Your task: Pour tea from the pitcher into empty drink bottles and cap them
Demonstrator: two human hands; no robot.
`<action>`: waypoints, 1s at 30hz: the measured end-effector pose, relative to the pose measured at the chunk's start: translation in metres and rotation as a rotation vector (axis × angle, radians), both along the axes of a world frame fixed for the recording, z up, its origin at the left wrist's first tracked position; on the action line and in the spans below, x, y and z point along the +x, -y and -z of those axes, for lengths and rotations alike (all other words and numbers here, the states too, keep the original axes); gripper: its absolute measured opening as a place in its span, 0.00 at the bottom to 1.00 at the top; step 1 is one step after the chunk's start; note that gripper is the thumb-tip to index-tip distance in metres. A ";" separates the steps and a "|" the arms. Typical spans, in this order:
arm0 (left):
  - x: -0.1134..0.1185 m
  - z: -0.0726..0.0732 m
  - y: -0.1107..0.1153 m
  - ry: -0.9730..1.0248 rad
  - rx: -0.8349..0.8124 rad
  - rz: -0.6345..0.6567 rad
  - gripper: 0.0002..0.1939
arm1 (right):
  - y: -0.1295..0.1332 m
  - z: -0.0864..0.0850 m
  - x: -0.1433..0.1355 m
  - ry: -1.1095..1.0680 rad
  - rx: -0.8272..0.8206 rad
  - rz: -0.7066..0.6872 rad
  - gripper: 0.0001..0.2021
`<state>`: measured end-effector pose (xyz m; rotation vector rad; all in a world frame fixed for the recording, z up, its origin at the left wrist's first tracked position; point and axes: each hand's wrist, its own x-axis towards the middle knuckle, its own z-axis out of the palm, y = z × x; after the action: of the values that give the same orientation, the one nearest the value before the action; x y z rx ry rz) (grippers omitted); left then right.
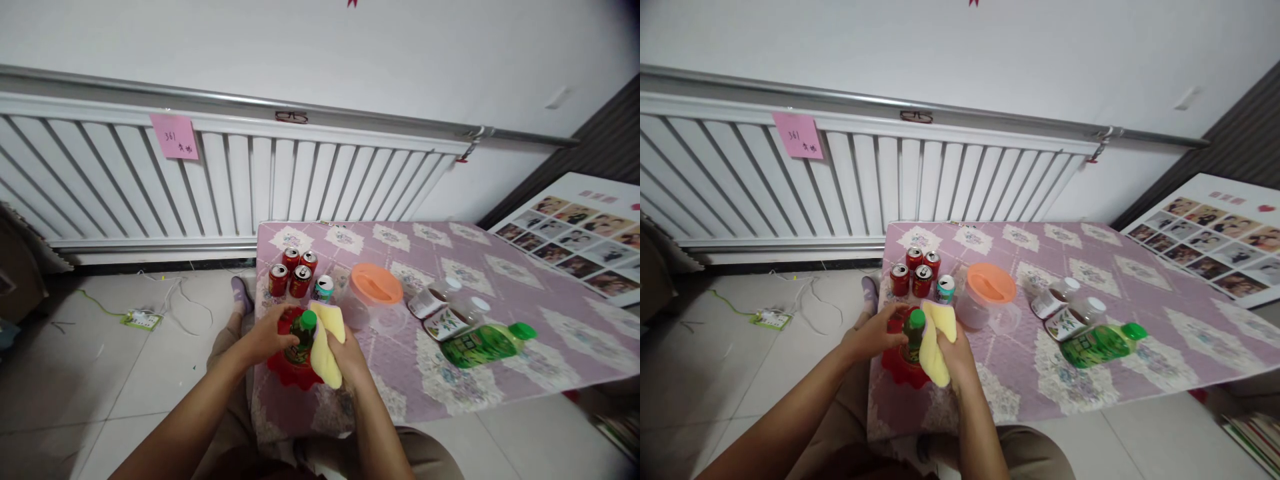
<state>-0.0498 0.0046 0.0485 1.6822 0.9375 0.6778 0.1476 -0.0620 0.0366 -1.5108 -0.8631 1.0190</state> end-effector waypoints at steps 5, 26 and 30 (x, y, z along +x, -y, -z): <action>0.010 -0.008 0.022 -0.039 0.026 -0.062 0.36 | -0.015 -0.026 0.004 0.104 0.016 -0.078 0.23; 0.011 -0.002 0.022 -0.091 0.104 -0.063 0.34 | -0.029 0.004 -0.003 0.008 -0.022 -0.217 0.23; 0.012 0.002 0.022 -0.080 0.074 -0.068 0.34 | -0.004 0.012 -0.011 0.050 -0.010 -0.026 0.24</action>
<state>-0.0379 -0.0172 0.0469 1.7599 1.0409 0.7018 0.1365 -0.0582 0.0244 -1.5424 -0.9160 1.0099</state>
